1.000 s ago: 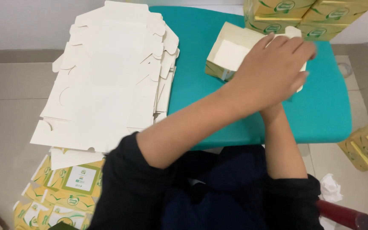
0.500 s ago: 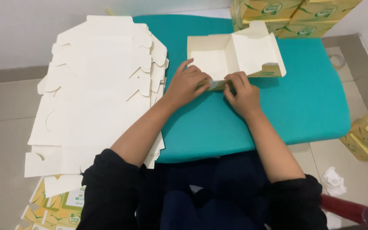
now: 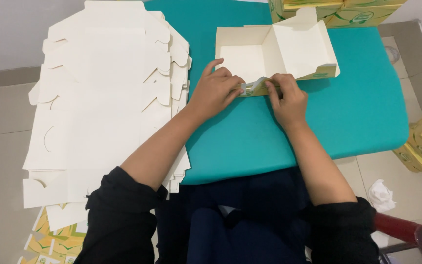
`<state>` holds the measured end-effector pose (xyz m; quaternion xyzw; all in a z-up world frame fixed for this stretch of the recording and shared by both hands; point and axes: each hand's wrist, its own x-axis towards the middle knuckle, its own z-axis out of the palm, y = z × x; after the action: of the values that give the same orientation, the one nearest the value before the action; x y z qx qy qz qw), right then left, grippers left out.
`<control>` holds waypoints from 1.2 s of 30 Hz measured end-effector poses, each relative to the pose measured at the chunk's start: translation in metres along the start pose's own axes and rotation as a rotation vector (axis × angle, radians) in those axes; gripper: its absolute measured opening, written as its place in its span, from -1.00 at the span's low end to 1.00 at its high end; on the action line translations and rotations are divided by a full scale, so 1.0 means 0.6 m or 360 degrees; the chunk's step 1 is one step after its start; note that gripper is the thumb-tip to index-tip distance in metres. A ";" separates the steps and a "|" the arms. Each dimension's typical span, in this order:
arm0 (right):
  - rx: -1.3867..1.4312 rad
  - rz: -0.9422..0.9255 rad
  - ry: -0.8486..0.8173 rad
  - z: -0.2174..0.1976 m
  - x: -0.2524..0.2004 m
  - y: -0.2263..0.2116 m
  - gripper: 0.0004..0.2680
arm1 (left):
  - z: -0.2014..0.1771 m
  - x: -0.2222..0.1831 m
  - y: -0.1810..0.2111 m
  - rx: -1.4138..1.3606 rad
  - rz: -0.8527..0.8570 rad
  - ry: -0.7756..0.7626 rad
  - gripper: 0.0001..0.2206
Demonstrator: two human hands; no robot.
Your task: The person folds flat cardboard pieces into small boxes by hand. They fold the side flaps, tuck the tabs into slots, and close the top flaps to form finished boxes, repeating the process for multiple units.
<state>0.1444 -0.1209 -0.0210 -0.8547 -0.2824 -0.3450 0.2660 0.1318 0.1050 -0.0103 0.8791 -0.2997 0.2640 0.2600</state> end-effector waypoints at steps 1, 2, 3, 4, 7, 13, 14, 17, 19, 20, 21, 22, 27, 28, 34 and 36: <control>-0.0002 -0.0001 0.0003 0.001 0.000 0.001 -0.93 | 0.001 0.001 -0.002 0.0000 0.0004 0.0001 -0.85; -0.0020 -0.0011 0.0024 0.001 -0.001 0.001 -0.93 | 0.002 0.001 -0.004 0.0031 0.0028 0.0000 -0.85; -0.0039 -0.0024 0.0040 0.000 -0.002 0.002 -0.93 | 0.004 0.001 -0.004 0.0059 0.0048 0.0001 -0.85; -0.0042 -0.0028 0.0038 -0.001 -0.001 0.000 -0.93 | 0.005 0.001 -0.005 0.0057 0.0048 0.0006 -0.85; 0.0067 0.0033 0.0040 -0.006 0.001 -0.005 -0.96 | 0.006 0.000 -0.003 0.0086 0.0038 -0.0013 -0.85; -0.0110 -0.0136 -0.0005 -0.010 0.013 -0.025 -0.92 | 0.009 -0.003 -0.002 0.0203 0.0091 0.0044 -0.83; -0.0142 -0.0173 -0.0010 -0.008 0.012 -0.024 -0.92 | 0.010 -0.003 -0.002 0.0192 0.0133 0.0094 -0.83; -0.0161 -0.0235 -0.0041 -0.009 0.012 -0.027 -0.90 | 0.012 -0.008 -0.001 0.0186 0.0174 0.0171 -0.83; -0.0146 -0.0256 -0.0061 -0.010 0.012 -0.030 -0.89 | 0.011 -0.009 0.001 0.0194 0.0176 0.0195 -0.83; -0.0131 -0.0260 -0.0085 -0.010 0.012 -0.032 -0.88 | 0.010 -0.009 0.003 0.0173 0.0179 0.0200 -0.83; -0.0115 -0.0266 -0.0111 -0.009 0.012 -0.034 -0.88 | 0.008 -0.009 0.003 0.0152 0.0179 0.0208 -0.84; -0.0106 -0.0270 -0.0108 -0.008 0.012 -0.035 -0.88 | -0.002 -0.007 0.008 0.0162 0.0176 0.0206 -0.84; -0.0105 -0.0377 -0.0231 -0.020 0.015 -0.036 -0.86 | -0.044 0.000 0.023 -0.0035 0.0040 0.0054 -0.87; -0.0103 -0.0380 -0.0234 -0.020 0.015 -0.036 -0.86 | -0.048 0.000 0.024 -0.0035 0.0035 0.0055 -0.87; -0.0107 -0.0290 -0.0229 -0.021 0.015 -0.035 -0.84 | -0.058 0.003 0.023 -0.0114 -0.0103 0.0110 -0.83; -0.0090 -0.0304 -0.0233 -0.020 0.015 -0.034 -0.85 | -0.057 0.002 0.022 -0.0109 -0.0136 0.0120 -0.86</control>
<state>0.1308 -0.1118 -0.0016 -0.8539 -0.3714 -0.3133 0.1865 0.1131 0.1166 0.0191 0.8711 -0.2607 0.2753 0.3120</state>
